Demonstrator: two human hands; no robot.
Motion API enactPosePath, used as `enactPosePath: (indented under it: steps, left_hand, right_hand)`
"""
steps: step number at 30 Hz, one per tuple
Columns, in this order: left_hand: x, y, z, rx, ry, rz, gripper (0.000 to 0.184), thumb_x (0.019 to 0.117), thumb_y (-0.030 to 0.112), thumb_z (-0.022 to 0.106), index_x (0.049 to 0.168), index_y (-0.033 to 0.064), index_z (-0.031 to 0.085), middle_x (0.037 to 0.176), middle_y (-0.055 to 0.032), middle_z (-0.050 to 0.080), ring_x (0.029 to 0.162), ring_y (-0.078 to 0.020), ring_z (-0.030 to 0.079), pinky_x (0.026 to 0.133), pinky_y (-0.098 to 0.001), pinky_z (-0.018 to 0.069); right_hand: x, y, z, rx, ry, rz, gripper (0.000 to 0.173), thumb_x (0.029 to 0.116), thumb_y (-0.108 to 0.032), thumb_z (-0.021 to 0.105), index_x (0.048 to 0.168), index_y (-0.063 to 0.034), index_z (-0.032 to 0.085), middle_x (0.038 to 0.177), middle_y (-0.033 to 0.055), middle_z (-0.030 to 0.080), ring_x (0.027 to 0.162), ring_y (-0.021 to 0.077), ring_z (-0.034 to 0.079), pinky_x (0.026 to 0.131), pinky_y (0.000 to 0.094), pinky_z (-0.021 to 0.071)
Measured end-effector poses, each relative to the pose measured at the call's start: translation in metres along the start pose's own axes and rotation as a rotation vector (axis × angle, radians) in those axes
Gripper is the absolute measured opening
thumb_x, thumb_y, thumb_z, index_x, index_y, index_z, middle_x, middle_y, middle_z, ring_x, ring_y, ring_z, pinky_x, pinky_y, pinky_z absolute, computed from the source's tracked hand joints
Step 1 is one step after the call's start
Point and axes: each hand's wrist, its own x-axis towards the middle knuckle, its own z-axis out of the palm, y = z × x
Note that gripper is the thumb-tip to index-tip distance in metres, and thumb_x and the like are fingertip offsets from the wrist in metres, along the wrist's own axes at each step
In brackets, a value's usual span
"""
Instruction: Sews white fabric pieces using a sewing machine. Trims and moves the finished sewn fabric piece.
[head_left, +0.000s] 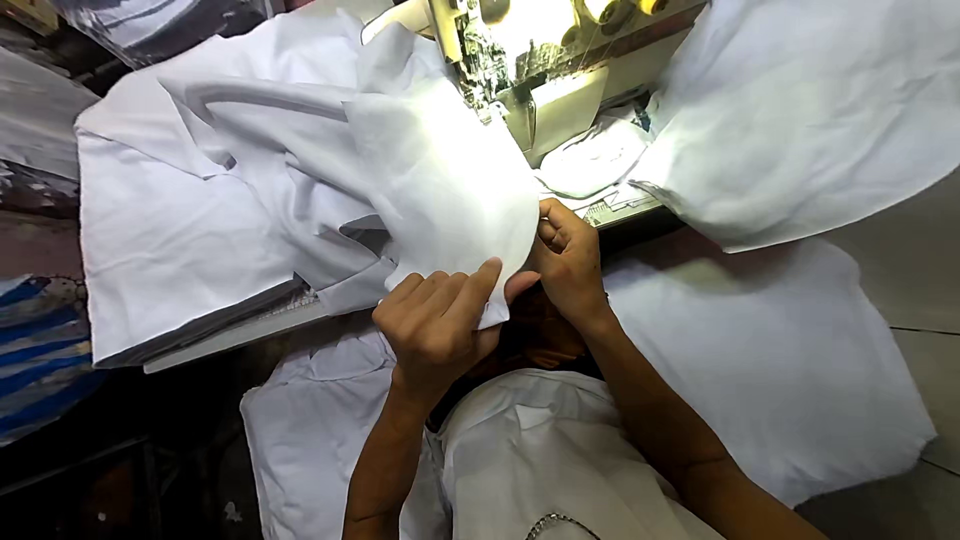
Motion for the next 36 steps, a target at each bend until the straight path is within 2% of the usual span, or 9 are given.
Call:
enactPosePath:
  steps: [2,3,6,8,12,22,24,29,36]
  left_hand:
    - [-0.008,-0.002,0.004,0.058,-0.209,0.039,0.022,0.0946,0.024,0.067,0.097,0.0063,0.079,0.063,-0.0053,0.065,0.051,-0.0186,0.055,0.05,-0.0335,0.039]
    - [-0.013,-0.003,0.009,0.102,-0.312,0.05,0.02,0.0905,0.019,0.065,0.1,0.0071,0.079,0.066,-0.0055,0.066,0.052,-0.0202,0.058,0.048,-0.0346,0.041]
    - [-0.029,-0.008,0.017,0.155,-0.446,0.012,0.028,0.0852,0.008,0.065,0.11,0.008,0.076,0.076,-0.0065,0.071,0.057,-0.023,0.064,0.048,-0.0363,0.045]
    - [-0.036,-0.007,0.018,0.153,-0.407,-0.022,0.029,0.0867,0.008,0.063,0.112,0.0089,0.077,0.079,-0.0059,0.072,0.06,-0.0225,0.065,0.049,-0.0357,0.0461]
    - [-0.043,0.002,0.025,0.12,-0.288,-0.063,0.03,0.0873,0.013,0.063,0.112,0.0102,0.079,0.073,-0.005,0.069,0.06,-0.02,0.062,0.05,-0.0331,0.0437]
    - [-0.037,0.008,0.041,0.181,-0.153,-0.153,0.031,0.0851,0.013,0.066,0.113,0.0106,0.079,0.07,-0.0038,0.064,0.057,-0.0193,0.058,0.049,-0.0318,0.0407]
    - [-0.031,0.011,0.042,0.198,-0.142,-0.173,0.03,0.0848,0.012,0.066,0.112,0.0103,0.079,0.071,-0.0036,0.064,0.059,-0.0193,0.058,0.049,-0.0318,0.0405]
    - [-0.015,0.019,0.043,0.235,-0.146,-0.208,0.027,0.0869,0.01,0.067,0.111,0.0093,0.078,0.077,-0.0037,0.067,0.063,-0.0199,0.061,0.05,-0.0323,0.0429]
    - [-0.013,0.027,0.048,0.241,-0.201,-0.236,0.026,0.0858,0.009,0.068,0.11,0.0055,0.075,0.087,-0.0088,0.067,0.071,-0.0241,0.063,0.056,-0.0354,0.0483]
  right_hand:
    - [-0.002,0.008,0.0,0.003,0.009,0.022,0.015,0.1,-0.005,0.059,0.115,-0.0067,0.061,0.082,0.0025,0.071,0.064,0.007,0.066,0.053,0.021,0.0535]
    - [-0.003,0.012,0.001,-0.016,0.021,0.036,0.018,0.0988,-0.002,0.057,0.115,-0.0066,0.062,0.081,0.0023,0.071,0.062,0.0069,0.065,0.052,0.0211,0.0527]
    - [-0.008,0.022,0.004,-0.066,0.036,0.071,0.015,0.0999,-0.004,0.058,0.114,-0.0063,0.064,0.079,0.0013,0.071,0.061,0.0061,0.064,0.054,0.0211,0.0522]
    - [-0.014,0.026,0.005,-0.053,0.046,0.087,0.014,0.1,-0.003,0.058,0.112,-0.0052,0.065,0.081,0.0016,0.071,0.065,0.0055,0.065,0.058,0.0204,0.0537]
    - [-0.018,0.032,0.005,-0.062,0.083,0.061,0.016,0.0973,0.0,0.057,0.11,-0.0044,0.066,0.083,0.0002,0.07,0.071,0.0028,0.066,0.063,0.0186,0.0549]
    - [-0.011,0.026,0.005,-0.066,0.122,-0.004,0.013,0.0999,-0.003,0.059,0.11,-0.0038,0.067,0.077,-0.0007,0.065,0.06,0.0011,0.059,0.055,0.0158,0.0505]
    - [-0.008,0.024,0.006,-0.075,0.131,-0.022,0.013,0.1008,-0.004,0.059,0.11,-0.003,0.068,0.076,-0.0006,0.065,0.061,0.0013,0.059,0.056,0.016,0.0505]
    - [-0.003,0.021,0.012,-0.089,0.162,-0.054,0.006,0.1005,-0.003,0.059,0.096,-0.0035,0.063,0.069,-0.0013,0.059,0.056,0.0003,0.054,0.052,0.0152,0.0464]
    - [-0.007,0.022,0.014,-0.109,0.155,-0.055,0.01,0.101,-0.004,0.058,0.105,-0.0024,0.068,0.074,-0.0004,0.067,0.06,0.0011,0.061,0.055,0.0176,0.0516]
